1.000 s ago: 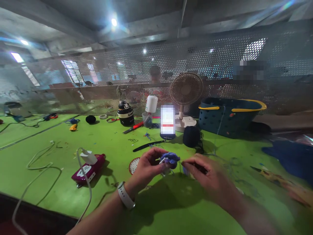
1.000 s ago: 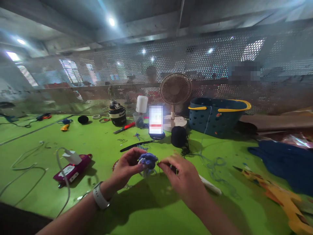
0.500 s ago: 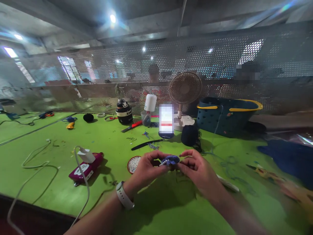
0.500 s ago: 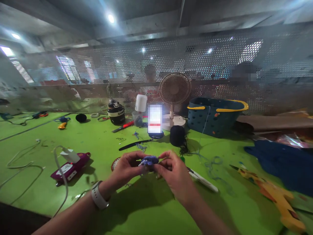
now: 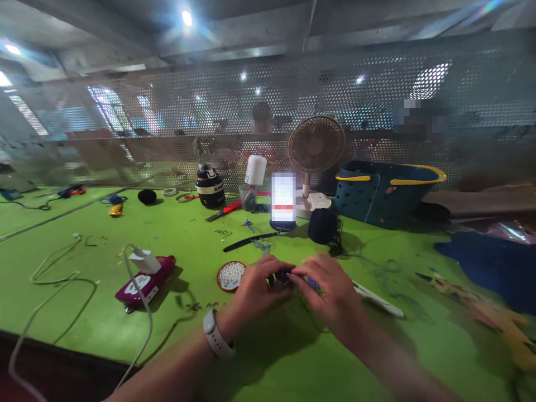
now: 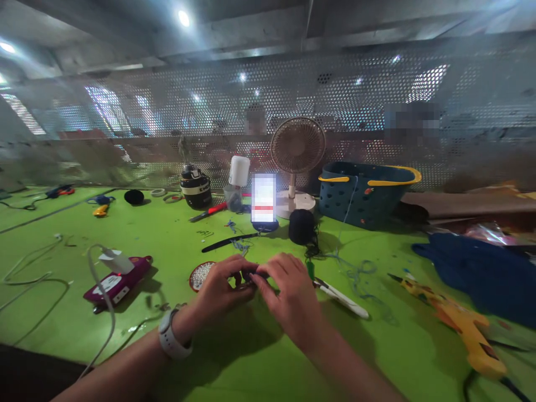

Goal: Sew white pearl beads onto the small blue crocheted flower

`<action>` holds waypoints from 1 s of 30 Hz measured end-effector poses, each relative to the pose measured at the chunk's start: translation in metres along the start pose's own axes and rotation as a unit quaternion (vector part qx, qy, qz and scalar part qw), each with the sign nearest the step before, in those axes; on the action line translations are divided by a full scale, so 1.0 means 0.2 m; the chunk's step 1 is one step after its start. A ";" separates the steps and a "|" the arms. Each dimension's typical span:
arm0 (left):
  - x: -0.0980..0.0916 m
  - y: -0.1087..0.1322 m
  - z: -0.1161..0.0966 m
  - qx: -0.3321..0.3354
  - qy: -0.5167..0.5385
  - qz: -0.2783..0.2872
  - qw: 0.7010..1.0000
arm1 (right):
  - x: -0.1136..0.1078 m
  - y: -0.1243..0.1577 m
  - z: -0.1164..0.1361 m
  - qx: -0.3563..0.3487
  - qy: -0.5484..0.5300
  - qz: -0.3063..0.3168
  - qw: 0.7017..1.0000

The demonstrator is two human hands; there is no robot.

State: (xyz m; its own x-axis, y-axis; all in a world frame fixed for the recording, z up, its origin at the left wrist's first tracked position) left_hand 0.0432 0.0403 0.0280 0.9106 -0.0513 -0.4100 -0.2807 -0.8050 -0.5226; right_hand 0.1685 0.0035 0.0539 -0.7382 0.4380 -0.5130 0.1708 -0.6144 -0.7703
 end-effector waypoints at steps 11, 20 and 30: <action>-0.04 0.00 -0.04 0.022 -0.010 -0.016 1.000 | 0.03 0.00 -0.09 0.210 -0.259 0.035 0.942; -0.01 0.00 0.01 -0.077 0.058 0.060 0.994 | -0.03 -0.12 -0.10 0.368 -0.429 -0.038 0.824; -0.04 -0.03 0.09 -0.118 0.123 0.044 0.984 | -0.14 -0.12 -0.16 0.468 -0.528 -0.079 0.704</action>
State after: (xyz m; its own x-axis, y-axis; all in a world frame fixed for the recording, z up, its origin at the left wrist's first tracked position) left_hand 0.0319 0.0560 0.0217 0.9399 -0.2458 -0.2372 -0.3106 -0.9040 -0.2938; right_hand 0.2057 0.0264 0.0750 -0.8581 0.1203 0.4992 -0.1073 -0.9927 0.0547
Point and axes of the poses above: each hand's wrist, its own y-axis away from the middle knuckle, its own x-axis out of the palm, z = x × y, the point moved 7 cm from there along -y, towards the middle knuckle, and after that the axes turned 7 degrees about -z, right-handed, at the moved point
